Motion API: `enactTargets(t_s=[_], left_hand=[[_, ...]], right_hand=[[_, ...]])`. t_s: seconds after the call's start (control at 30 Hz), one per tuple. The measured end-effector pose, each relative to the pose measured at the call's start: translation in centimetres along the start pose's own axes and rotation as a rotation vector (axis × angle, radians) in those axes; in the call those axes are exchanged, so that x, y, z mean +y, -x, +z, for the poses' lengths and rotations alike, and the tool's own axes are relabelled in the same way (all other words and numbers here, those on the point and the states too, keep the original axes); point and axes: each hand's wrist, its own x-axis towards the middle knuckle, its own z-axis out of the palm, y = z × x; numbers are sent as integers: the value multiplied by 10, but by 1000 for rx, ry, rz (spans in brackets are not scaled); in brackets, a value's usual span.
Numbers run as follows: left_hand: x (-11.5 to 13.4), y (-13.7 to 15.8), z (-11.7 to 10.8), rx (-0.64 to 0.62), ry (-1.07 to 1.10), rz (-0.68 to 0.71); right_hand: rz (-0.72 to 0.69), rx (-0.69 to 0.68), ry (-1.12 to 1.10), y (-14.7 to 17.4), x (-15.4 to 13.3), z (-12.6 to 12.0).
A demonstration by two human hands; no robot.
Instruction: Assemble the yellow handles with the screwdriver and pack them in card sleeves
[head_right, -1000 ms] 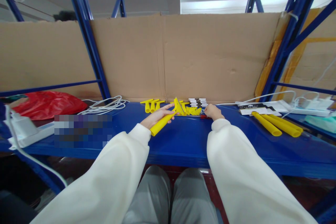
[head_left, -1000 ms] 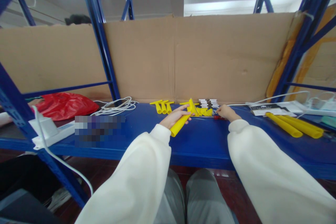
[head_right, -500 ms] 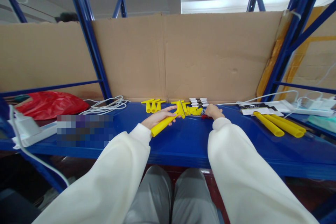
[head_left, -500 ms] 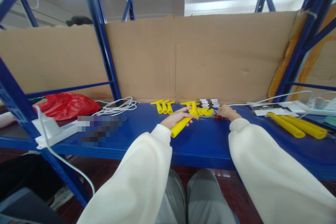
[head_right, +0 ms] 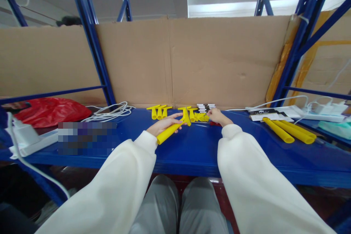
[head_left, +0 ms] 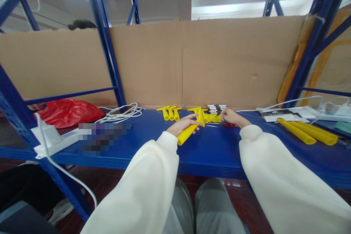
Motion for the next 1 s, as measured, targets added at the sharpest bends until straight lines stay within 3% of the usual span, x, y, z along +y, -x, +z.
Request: enactTargets(t_s=[0.13,0.27,0.43,0.83,1.0], left_hand=[[0,-1,0,20,-18,-17],[1,0,0,8,-30,-20],[1,1,1,-17,-24,-3],[2,4,1,-65,-9,12],[4,4,3,-92,5,21]], right_hand=[[-248,62,-317,15,-33,2],[-421,31,-494,27,-59,10],[-451,18,-547,32,-69,18],[-577,100,-510,23,-60,24],[-554,100,-535,23,-60,26]])
